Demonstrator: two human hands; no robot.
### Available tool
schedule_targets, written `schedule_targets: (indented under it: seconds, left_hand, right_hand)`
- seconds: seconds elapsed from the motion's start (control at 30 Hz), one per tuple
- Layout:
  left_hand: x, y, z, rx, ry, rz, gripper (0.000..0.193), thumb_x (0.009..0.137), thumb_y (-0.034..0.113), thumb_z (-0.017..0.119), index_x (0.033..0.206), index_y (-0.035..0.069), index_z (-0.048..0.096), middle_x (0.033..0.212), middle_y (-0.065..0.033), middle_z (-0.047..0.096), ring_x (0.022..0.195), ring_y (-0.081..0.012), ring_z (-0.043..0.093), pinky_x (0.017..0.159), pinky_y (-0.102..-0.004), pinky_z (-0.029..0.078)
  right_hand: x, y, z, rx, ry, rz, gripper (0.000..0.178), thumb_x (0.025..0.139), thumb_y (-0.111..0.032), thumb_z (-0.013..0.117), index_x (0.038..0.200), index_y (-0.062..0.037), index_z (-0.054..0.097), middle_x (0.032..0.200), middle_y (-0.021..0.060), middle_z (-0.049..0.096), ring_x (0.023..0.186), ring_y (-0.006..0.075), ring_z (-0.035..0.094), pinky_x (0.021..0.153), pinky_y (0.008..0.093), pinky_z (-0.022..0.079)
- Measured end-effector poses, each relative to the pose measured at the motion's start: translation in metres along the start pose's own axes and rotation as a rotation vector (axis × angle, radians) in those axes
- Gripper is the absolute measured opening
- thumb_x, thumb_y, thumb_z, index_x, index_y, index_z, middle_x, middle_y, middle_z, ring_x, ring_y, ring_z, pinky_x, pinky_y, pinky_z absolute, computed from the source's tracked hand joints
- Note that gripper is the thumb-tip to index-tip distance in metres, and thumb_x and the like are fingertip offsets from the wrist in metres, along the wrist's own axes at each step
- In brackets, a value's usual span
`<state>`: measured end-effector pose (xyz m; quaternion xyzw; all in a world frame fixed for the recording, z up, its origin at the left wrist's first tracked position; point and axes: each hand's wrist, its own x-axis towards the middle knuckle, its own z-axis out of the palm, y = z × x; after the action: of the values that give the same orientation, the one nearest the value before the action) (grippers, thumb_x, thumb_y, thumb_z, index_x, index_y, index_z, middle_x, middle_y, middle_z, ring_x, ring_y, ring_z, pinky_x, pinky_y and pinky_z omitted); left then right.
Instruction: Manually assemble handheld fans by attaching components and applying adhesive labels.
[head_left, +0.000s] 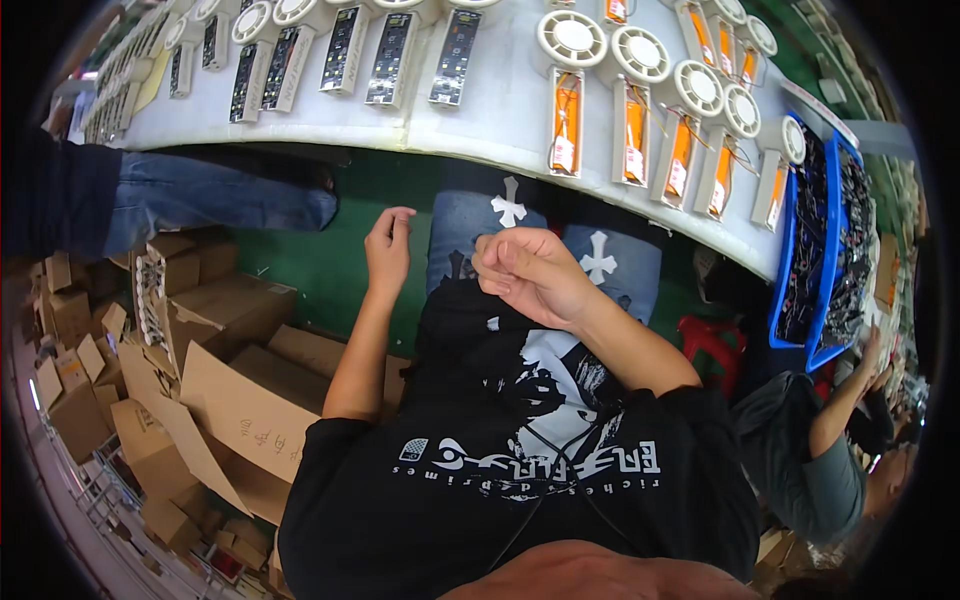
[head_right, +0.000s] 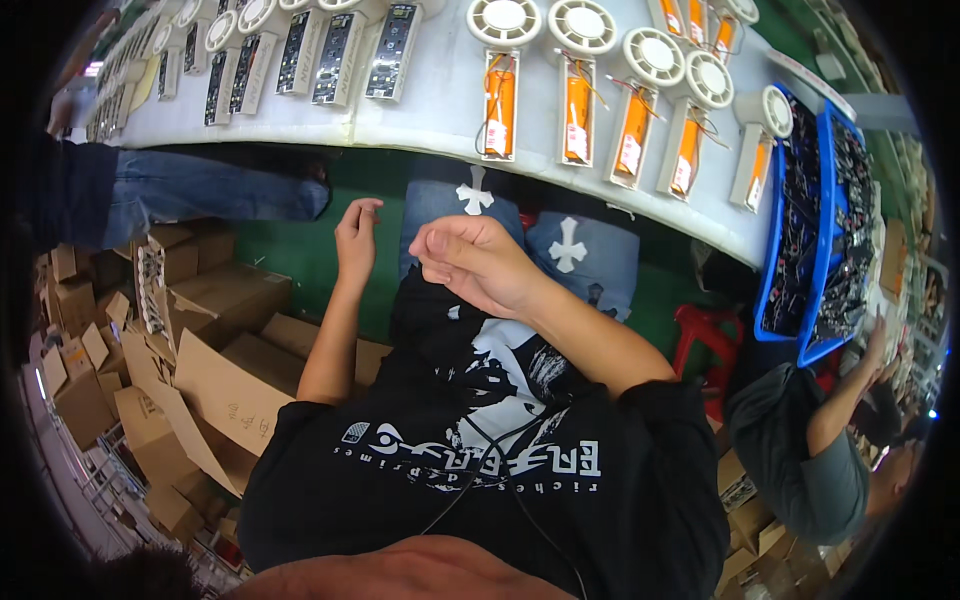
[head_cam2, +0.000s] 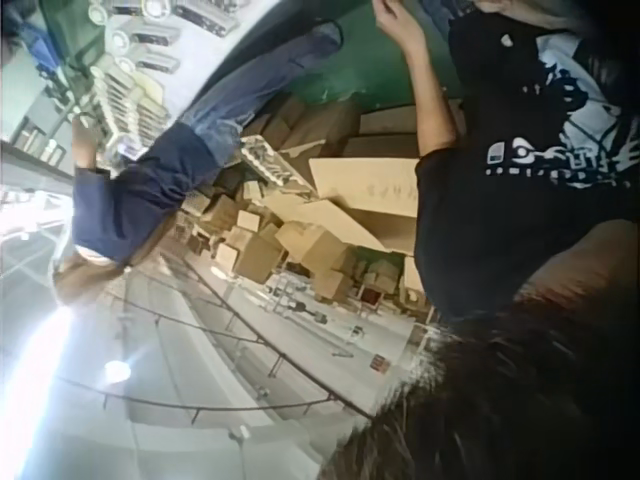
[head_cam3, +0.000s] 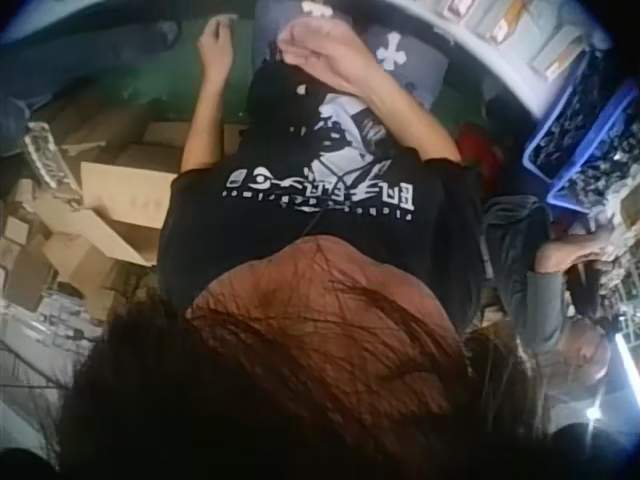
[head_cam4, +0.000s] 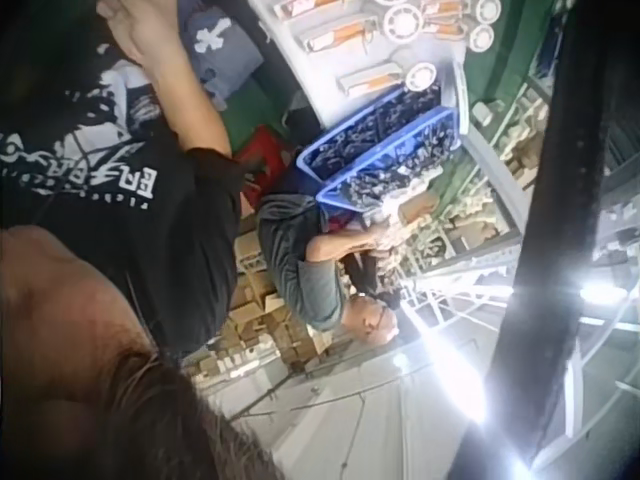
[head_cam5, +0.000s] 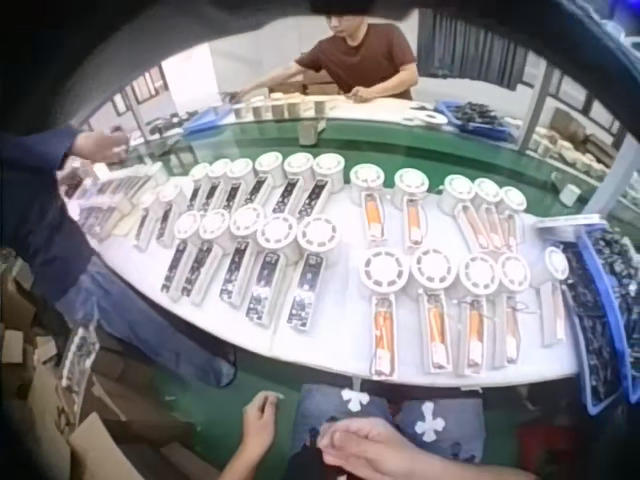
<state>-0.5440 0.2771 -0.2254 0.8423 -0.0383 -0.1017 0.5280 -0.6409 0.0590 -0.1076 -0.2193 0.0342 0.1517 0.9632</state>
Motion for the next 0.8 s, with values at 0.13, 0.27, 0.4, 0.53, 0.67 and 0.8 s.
schedule_targets:
  seconds: [0.13, 0.27, 0.4, 0.53, 0.67, 0.8]
  left_hand:
    - [0.002, 0.015, 0.003, 0.011, -0.025, 0.077, 0.023, 0.104, 0.018, 0.052, 0.104, 0.002, 0.068, 0.075, -0.0008, 0.057, 0.069, -0.0075, 0.049, 0.061, -0.025, 0.039]
    - [0.005, 0.031, 0.006, -0.008, -0.017, 0.277, 0.016, 0.101, 0.012, 0.056, 0.105, 0.003, 0.068, 0.077, -0.0064, 0.061, 0.066, -0.0127, 0.055, 0.062, -0.0287, 0.045]
    - [0.002, 0.054, 0.004, 0.02, -0.014, 0.393, 0.017, 0.103, 0.01, 0.052, 0.107, 0.001, 0.066, 0.076, -0.0023, 0.058, 0.069, -0.0084, 0.051, 0.062, -0.0256, 0.042]
    - [-0.006, 0.087, 0.009, -0.031, -0.048, 0.583, 0.018, 0.099, 0.001, 0.048, 0.105, -0.002, 0.065, 0.075, -0.0058, 0.058, 0.067, -0.0123, 0.054, 0.062, -0.0266, 0.044]
    - [-0.001, 0.136, 0.026, -0.083, -0.141, 0.874, 0.018, 0.095, -0.002, 0.047, 0.103, -0.003, 0.063, 0.074, -0.009, 0.058, 0.067, -0.0174, 0.055, 0.062, -0.0277, 0.044]
    - [0.002, 0.163, 0.041, -0.145, -0.163, 0.976, 0.02, 0.091, 0.002, 0.049, 0.108, -0.003, 0.059, 0.079, -0.0122, 0.058, 0.07, -0.0217, 0.055, 0.067, -0.0309, 0.046]
  right_hand:
    - [-0.011, -0.01, 0.006, 0.051, 0.011, -0.002, 0.022, 0.102, -0.021, 0.06, 0.107, -0.0003, 0.068, 0.071, -0.0012, 0.048, 0.066, 0.0106, 0.038, 0.063, 0.026, 0.034]
    - [-0.018, -0.026, 0.015, 0.017, 0.085, -0.049, 0.023, 0.102, -0.021, 0.06, 0.103, 0.0007, 0.068, 0.066, -0.0013, 0.046, 0.061, 0.0098, 0.035, 0.06, 0.026, 0.032]
    - [-0.052, -0.038, -0.005, -0.406, 0.241, -0.125, 0.017, 0.099, -0.013, 0.062, 0.106, 0.0006, 0.069, 0.067, -0.0012, 0.05, 0.06, 0.0091, 0.04, 0.059, 0.026, 0.036]
    - [-0.11, -0.062, -0.023, -1.28, 0.575, -0.426, 0.016, 0.093, -0.004, 0.066, 0.107, -0.001, 0.071, 0.076, 0.0054, 0.063, 0.067, 0.0115, 0.057, 0.063, 0.0271, 0.046]
    - [-0.181, -0.061, -0.076, -1.301, 0.922, -0.418, 0.018, 0.089, -0.001, 0.067, 0.106, -0.0022, 0.073, 0.076, 0.0053, 0.063, 0.067, 0.0093, 0.055, 0.061, 0.0251, 0.043]
    - [-0.224, -0.067, -0.092, -1.399, 1.353, -0.26, 0.019, 0.089, -0.004, 0.069, 0.108, -0.0041, 0.072, 0.082, 0.007, 0.066, 0.069, 0.0135, 0.059, 0.062, 0.0266, 0.045]
